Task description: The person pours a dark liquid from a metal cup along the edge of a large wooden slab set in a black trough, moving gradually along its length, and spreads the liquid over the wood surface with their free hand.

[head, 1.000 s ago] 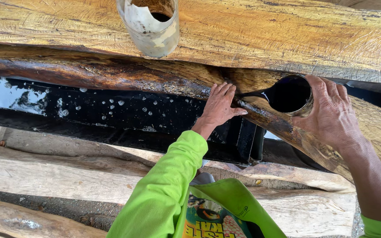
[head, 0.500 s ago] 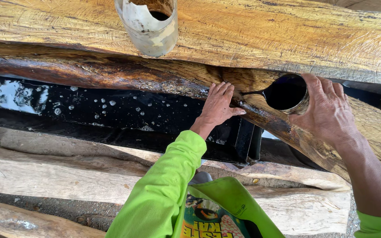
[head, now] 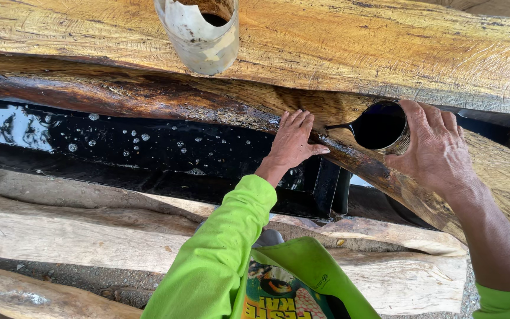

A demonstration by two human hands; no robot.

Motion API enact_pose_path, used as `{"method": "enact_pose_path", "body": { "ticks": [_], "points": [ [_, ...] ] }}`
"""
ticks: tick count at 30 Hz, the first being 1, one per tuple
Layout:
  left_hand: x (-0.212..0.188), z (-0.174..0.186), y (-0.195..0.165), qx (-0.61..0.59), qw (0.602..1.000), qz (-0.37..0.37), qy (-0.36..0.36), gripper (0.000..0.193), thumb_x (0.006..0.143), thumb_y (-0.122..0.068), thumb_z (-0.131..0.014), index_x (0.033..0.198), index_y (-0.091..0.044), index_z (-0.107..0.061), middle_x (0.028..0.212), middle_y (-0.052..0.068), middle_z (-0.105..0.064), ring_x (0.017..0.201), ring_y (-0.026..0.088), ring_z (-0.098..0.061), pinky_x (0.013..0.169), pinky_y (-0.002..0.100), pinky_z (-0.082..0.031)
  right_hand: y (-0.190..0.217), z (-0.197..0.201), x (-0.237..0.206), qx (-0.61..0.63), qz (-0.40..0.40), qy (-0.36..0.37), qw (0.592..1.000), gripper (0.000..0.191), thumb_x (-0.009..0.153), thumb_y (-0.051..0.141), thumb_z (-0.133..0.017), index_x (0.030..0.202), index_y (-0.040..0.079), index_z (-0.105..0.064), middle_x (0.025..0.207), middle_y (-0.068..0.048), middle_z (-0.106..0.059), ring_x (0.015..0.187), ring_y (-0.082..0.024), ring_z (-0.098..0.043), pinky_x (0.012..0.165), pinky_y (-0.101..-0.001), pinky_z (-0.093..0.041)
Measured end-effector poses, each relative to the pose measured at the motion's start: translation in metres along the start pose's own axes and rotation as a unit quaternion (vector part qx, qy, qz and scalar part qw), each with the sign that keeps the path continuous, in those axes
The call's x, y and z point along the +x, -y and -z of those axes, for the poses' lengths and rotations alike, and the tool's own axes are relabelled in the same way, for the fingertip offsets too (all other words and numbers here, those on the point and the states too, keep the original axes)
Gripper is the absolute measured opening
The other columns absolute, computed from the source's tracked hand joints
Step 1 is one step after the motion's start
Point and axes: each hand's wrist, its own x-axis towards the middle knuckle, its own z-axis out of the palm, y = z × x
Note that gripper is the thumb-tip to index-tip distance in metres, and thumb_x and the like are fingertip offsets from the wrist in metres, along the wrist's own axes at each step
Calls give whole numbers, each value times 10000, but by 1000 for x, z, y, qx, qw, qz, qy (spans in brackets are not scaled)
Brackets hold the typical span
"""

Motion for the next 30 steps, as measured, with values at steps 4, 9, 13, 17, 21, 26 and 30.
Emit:
{"method": "enact_pose_path", "body": {
  "ticks": [4,9,13,17,21,26,30],
  "points": [
    [-1,0,0,-6,1000,5,2,1165,756,-828,-580,1514,34,-382,1591,203,-384,1521,337,-271,1268,512,-131,-1,0,0,-4,1,-4,1000,1195,597,429,-925,1596,179,-318,1528,-184,-423,1414,-371,-378,1182,-533,-326],
    [0,1,-1,-12,1000,10,6,1161,750,-819,-593,1514,29,-380,1591,203,-383,1519,338,-272,1265,511,-130,2,2,1,-9,4,1,1000,1199,596,412,-930,1602,186,-318,1536,-164,-421,1410,-363,-382,1174,-536,-332],
    [0,1,0,-8,1000,6,7,1172,754,-824,-587,1521,35,-372,1590,205,-382,1517,339,-273,1266,510,-132,5,2,2,-14,0,4,1000,1193,592,400,-932,1602,208,-325,1562,-131,-413,1407,-351,-388,1167,-533,-336],
    [1,0,0,-10,1000,8,7,1178,749,-832,-579,1520,34,-370,1593,203,-380,1519,339,-269,1265,507,-131,5,1,3,-13,1,2,1000,1195,588,415,-933,1598,211,-329,1566,-123,-411,1419,-348,-380,1168,-539,-329],
    [1,0,-1,-2,1000,8,4,1174,753,-839,-560,1525,27,-374,1594,200,-381,1525,337,-267,1272,507,-130,4,0,8,-19,-9,11,1000,1206,583,436,-940,1599,219,-327,1539,-140,-421,1416,-361,-376,1166,-563,-327],
    [3,1,-2,-6,1000,12,15,1191,740,-858,-544,1524,22,-374,1594,199,-374,1522,335,-258,1271,505,-117,3,1,15,-19,-7,12,1000,1201,579,446,-941,1593,242,-331,1525,-148,-438,1409,-376,-382,1152,-585,-338],
    [1,1,-2,3,1000,14,16,1206,728,-870,-533,1523,23,-372,1591,192,-378,1519,330,-261,1267,505,-119,7,3,19,-30,-24,31,999,1191,590,427,-938,1603,260,-334,1507,-145,-457,1395,-376,-401,1156,-588,-348]
  ]
}}
